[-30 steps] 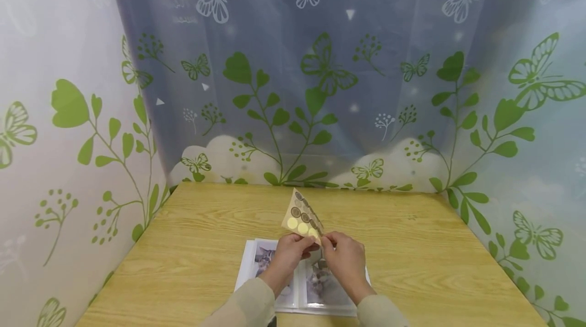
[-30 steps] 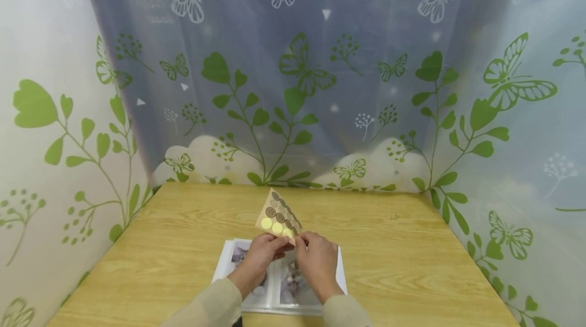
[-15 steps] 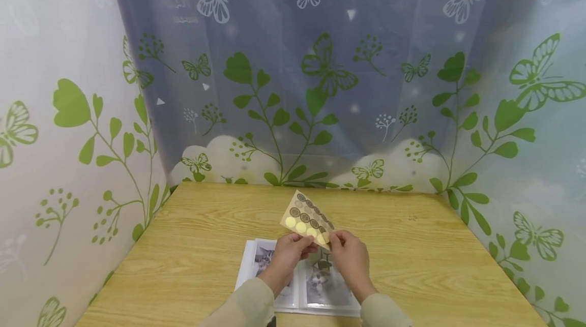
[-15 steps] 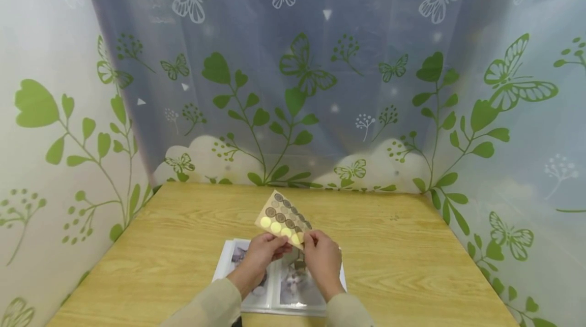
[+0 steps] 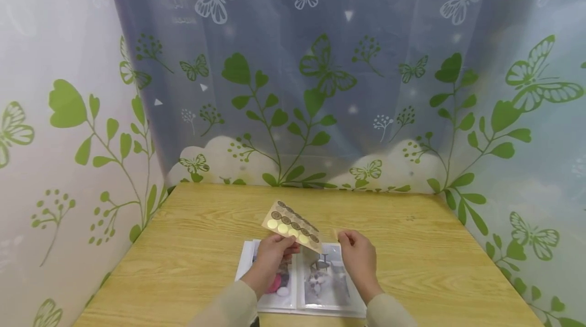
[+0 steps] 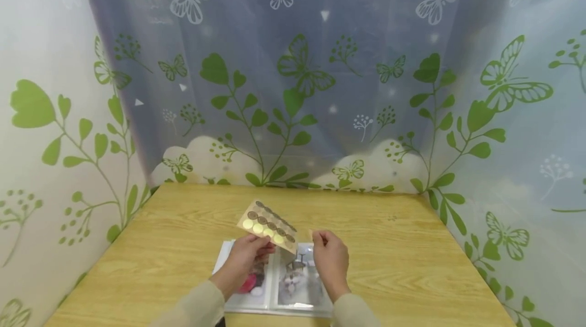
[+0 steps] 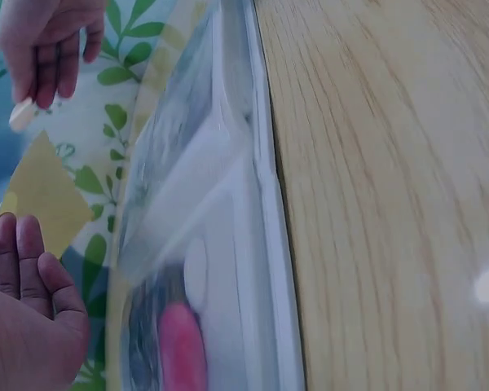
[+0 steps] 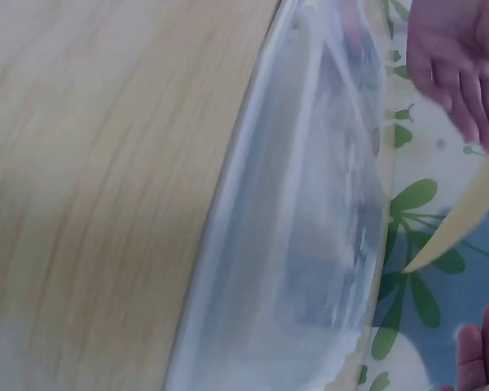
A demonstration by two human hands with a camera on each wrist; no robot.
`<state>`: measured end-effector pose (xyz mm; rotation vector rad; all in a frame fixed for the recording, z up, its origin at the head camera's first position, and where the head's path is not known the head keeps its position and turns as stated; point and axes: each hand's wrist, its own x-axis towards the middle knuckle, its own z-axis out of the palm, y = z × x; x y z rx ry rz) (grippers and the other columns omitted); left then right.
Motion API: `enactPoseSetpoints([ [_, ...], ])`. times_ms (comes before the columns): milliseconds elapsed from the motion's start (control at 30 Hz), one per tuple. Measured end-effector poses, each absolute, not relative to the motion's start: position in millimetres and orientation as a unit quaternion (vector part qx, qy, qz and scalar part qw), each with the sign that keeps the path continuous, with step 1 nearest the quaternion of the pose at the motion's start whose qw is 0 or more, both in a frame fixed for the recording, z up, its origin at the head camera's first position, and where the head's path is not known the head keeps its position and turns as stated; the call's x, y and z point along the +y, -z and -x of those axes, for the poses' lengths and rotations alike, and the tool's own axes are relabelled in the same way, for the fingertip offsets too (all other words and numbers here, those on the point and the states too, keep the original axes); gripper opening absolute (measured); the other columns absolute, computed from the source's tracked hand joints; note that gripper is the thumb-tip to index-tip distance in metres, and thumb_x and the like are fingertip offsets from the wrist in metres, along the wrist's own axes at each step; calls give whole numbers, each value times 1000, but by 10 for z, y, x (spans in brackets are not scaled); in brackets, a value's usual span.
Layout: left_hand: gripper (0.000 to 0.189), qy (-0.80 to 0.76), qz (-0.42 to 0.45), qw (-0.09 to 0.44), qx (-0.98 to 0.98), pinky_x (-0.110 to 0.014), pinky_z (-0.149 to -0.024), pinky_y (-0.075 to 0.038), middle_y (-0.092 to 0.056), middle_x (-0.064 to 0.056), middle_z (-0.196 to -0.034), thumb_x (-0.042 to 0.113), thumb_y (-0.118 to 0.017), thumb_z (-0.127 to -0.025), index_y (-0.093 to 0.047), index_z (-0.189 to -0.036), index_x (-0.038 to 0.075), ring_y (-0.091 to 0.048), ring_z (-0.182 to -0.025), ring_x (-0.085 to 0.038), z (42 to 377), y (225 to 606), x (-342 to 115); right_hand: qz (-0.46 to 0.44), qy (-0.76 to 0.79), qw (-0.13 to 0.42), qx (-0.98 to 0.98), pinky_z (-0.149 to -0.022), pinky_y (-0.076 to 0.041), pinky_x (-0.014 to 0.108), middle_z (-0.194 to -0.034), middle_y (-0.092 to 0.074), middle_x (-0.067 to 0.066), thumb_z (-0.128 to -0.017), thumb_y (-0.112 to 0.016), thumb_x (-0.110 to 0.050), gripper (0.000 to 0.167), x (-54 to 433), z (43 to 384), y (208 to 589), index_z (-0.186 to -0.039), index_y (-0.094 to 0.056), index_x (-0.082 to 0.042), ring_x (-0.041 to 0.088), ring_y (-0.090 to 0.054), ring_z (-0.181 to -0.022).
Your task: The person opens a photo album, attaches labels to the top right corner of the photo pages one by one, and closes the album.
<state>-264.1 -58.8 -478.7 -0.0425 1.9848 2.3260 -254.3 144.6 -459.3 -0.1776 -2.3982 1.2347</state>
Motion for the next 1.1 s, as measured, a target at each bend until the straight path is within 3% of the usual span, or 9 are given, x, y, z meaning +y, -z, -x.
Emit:
enactPoseSetpoints([
  [400, 16, -751, 90, -1, 654, -29, -73, -52, -73, -6, -86, 14, -59, -99, -65, -99, -2, -70, -76, -14, 2553, 4860, -1421, 47, -390, 212, -895, -62, -47, 36, -80, -70, 1, -96, -64, -21, 17, 1697, 2500, 4710, -94, -75, -7, 15, -59, -67],
  [733, 27, -753, 130, 9, 645, -30, -80, -57, -73, -8, -92, 12, -57, -99, -56, -115, -10, -71, -86, -18, 2444, 4950, -2051, 53, -386, 197, -900, -61, -46, 34, -77, -68, 0, -96, -63, -20, 17, 1758, 2497, 4764, -93, -74, -7, 13, -57, -66],
  [1000, 31, -738, 190, 21, 647, -26, -68, -56, -74, -4, -86, 13, -57, -100, -55, -119, -10, -70, -76, -14, 2369, 5044, -2355, 56, -383, 180, -905, -61, -44, 33, -77, -67, -1, -96, -62, -20, 17, 1782, 2498, 4788, -93, -73, -8, 13, -56, -66],
  [1100, 39, -738, 208, 22, 642, -27, -68, -56, -73, -3, -84, 15, -55, -101, -49, -127, -12, -69, -73, -14, 2344, 5032, -2375, 60, -384, 176, -904, -61, -45, 33, -78, -67, -1, -97, -62, -20, 17, 1786, 2494, 4785, -93, -73, -8, 13, -56, -67],
])
